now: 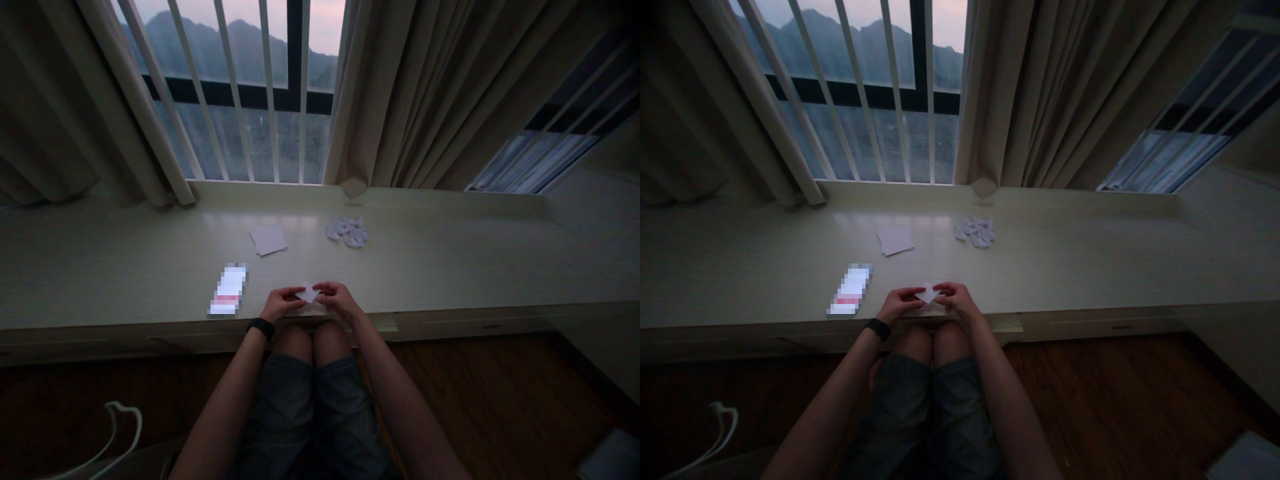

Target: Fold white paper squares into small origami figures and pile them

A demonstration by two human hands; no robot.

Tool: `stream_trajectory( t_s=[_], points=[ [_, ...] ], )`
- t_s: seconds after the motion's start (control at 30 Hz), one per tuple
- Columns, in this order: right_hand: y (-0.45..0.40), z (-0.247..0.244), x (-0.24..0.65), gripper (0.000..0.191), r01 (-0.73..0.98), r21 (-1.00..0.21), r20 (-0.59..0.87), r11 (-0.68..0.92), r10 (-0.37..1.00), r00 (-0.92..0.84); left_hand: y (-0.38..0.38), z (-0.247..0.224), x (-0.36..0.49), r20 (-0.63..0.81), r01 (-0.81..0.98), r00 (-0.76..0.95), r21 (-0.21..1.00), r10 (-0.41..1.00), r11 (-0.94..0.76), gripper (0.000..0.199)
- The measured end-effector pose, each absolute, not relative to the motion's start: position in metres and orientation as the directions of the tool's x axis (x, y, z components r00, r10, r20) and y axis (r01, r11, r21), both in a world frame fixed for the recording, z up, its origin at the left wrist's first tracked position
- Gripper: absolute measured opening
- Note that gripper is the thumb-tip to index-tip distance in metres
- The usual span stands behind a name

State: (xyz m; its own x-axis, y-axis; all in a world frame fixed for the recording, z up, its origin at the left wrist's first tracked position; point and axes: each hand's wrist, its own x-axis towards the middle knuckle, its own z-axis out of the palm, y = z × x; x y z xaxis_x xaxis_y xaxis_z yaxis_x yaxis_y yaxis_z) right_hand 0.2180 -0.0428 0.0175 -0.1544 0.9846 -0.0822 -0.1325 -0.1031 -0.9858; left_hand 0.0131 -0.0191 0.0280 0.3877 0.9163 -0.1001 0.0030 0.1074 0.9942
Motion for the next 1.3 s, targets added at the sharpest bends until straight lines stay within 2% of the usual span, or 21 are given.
stream_trajectory(
  t_s=[0.33, 0.8, 1.3],
  points=[
    [-0.041, 0.013, 0.216, 0.041, -0.081, -0.993, -0.076, -0.085, 0.991, -0.109, -0.018, 0.025, 0.014, -0.102, -0.039, 0.411, 0.991, 0.906, 0.13, 0.052],
    [-0.039, 0.008, 0.214, 0.032, -0.075, -0.995, -0.057, -0.06, 0.998, -0.037, -0.022, 0.022, 0.018, -0.173, -0.16, 0.267, 0.962, 0.948, 0.221, 0.039],
    [-0.04, 0.011, 0.213, 0.038, -0.032, -0.997, -0.07, -0.07, 0.998, -0.007, -0.022, 0.02, 0.018, -0.167, -0.134, 0.253, 0.97, 0.953, 0.205, 0.044]
  ],
)
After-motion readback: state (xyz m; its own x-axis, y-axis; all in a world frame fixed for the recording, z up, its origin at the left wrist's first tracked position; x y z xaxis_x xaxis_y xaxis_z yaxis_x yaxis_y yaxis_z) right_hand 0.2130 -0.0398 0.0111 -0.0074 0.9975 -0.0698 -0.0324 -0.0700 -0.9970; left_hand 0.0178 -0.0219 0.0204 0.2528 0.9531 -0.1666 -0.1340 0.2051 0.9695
